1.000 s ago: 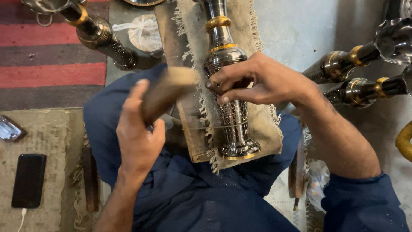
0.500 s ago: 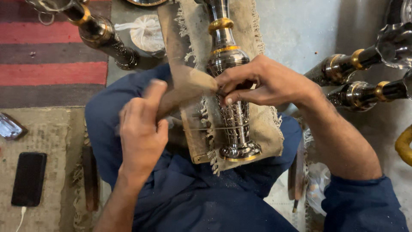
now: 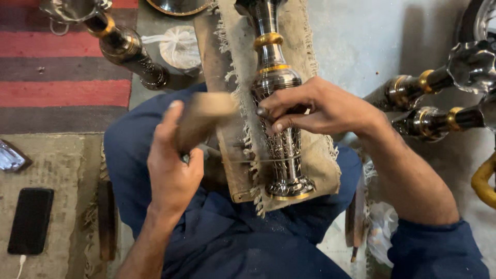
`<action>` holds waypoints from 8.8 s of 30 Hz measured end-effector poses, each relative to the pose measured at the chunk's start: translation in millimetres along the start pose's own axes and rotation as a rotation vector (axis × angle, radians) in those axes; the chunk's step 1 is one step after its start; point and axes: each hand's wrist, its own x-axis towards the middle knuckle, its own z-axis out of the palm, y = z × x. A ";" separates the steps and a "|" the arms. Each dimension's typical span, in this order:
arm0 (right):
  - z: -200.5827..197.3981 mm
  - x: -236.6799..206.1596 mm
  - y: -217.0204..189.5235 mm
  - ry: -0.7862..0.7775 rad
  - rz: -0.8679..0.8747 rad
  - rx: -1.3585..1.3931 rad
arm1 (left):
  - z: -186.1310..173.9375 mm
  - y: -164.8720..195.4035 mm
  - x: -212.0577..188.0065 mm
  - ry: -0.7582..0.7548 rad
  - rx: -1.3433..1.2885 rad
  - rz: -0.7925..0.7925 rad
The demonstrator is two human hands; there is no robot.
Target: The person sits on the floor with a brass vase resting on a cloth pad and hammers a chisel against the vase's engraved surface, repositioning the chisel repeatedly to work the pattern. Finished similar vases stand around the work area.
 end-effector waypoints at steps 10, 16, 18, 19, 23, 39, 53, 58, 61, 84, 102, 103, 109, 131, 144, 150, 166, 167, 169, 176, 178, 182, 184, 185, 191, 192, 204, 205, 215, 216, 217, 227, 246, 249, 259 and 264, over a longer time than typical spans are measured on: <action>10.4 -4.0 -17.0 0.148 0.010 -0.062 | 6.2 8.6 -6.1 -0.031 -0.536 -0.441; 7.0 3.6 -24.7 0.072 0.001 -0.112 | 5.1 0.8 -10.7 0.001 -0.061 -0.049; 5.4 6.1 -22.5 0.047 0.021 -0.135 | 6.0 -0.3 -12.3 0.045 -0.144 -0.048; 4.7 7.0 -20.9 0.027 0.045 -0.143 | 6.2 -0.2 -13.5 0.023 -0.167 -0.064; 5.5 6.2 -17.3 0.084 0.002 -0.039 | 1.8 -2.1 -17.4 -0.197 0.066 -0.231; 4.9 12.9 -28.7 0.092 0.055 -0.158 | 17.8 -0.3 -22.5 -0.028 -0.304 -0.319; 4.0 11.1 -17.8 0.080 0.020 -0.182 | 4.1 4.9 -3.2 -0.208 0.087 -0.199; 3.1 9.0 -15.2 0.071 0.015 -0.148 | 6.4 -2.6 -6.0 -0.038 -0.013 -0.090; 2.4 7.6 -14.1 0.067 0.007 -0.119 | 6.9 -4.7 -6.2 0.008 -0.261 -0.139; -0.2 7.4 -12.1 0.015 -0.002 -0.076 | -0.3 -8.5 1.7 -0.047 0.074 0.006; 1.6 4.8 -12.5 0.059 -0.025 -0.031 | -0.7 -4.3 2.2 -0.097 0.006 -0.062; 3.9 3.4 -14.2 0.091 -0.036 -0.046 | 0.7 -4.0 0.9 -0.087 -0.009 -0.068; 17.8 0.6 -22.8 0.223 0.037 -0.098 | 17.4 -3.8 -11.0 -0.022 -0.605 -0.368; 32.3 -41.3 14.3 0.521 -0.109 0.516 | 4.9 0.2 -38.0 0.006 -0.934 -0.321; 56.7 -28.8 13.1 0.607 -0.013 0.509 | -20.0 2.5 5.3 -0.315 -0.525 -0.325; 54.6 -28.1 26.8 0.559 -0.073 0.507 | -46.4 7.5 48.9 -0.441 -0.090 -0.268; 60.1 -28.6 25.1 0.616 -0.064 0.411 | -57.6 29.4 97.4 -0.396 0.067 0.202; 59.2 -27.9 24.5 0.617 -0.062 0.418 | -57.6 28.8 99.0 -0.405 0.072 0.194; 58.9 -27.8 23.4 0.607 -0.046 0.393 | -57.4 28.2 100.3 -0.462 0.280 0.170; 60.5 -28.0 26.8 0.621 -0.062 0.412 | -54.0 27.4 105.8 -0.399 0.462 0.310; 61.2 -28.6 28.1 0.605 -0.049 0.422 | -53.5 27.5 107.4 -0.376 0.058 0.223; 63.5 -28.7 28.7 0.649 -0.030 0.371 | -54.2 28.2 109.3 -0.372 0.497 0.363; 62.8 -29.4 28.8 0.594 -0.049 0.452 | -55.4 28.6 109.8 -0.368 0.066 0.262; 62.8 -29.5 28.7 0.569 -0.058 0.494 | -55.8 28.8 110.1 -0.366 -0.149 0.210; 62.8 -27.7 30.1 0.578 -0.073 0.472 | -54.4 29.2 112.8 -0.455 -0.145 -0.019; 63.0 -27.7 30.5 0.594 -0.084 0.475 | -53.9 29.1 113.1 -0.448 0.069 0.108; 60.6 -24.9 32.0 0.552 -0.106 0.479 | -54.0 23.6 114.2 -0.428 0.039 0.178; 60.6 -24.3 31.6 0.567 -0.110 0.472 | -54.0 23.8 114.1 -0.432 0.262 0.278; 63.7 -26.6 36.0 0.565 -0.078 0.494 | -55.8 20.7 114.2 -0.260 0.114 0.362; 64.3 -26.4 36.5 0.586 -0.058 0.469 | -54.1 19.6 113.6 -0.304 0.217 0.378; 65.3 -26.0 36.6 0.605 -0.039 0.442 | -52.2 18.7 112.7 -0.346 0.320 0.393; 78.0 -30.6 23.1 0.704 -0.019 0.613 | -54.3 12.9 112.2 -0.533 -0.049 -0.031; 86.2 -35.3 40.7 0.786 -0.032 0.598 | -55.0 5.6 116.9 -0.576 0.510 0.298; 89.2 -43.0 47.2 0.999 0.095 0.774 | -60.4 -23.1 96.6 -0.602 0.270 0.131; 103.4 -85.9 38.4 1.207 0.188 0.855 | -22.2 -47.7 9.0 -0.681 -0.228 -0.155; 104.8 -86.1 33.2 1.286 0.177 0.885 | 7.4 36.0 -6.7 -0.356 -0.103 0.373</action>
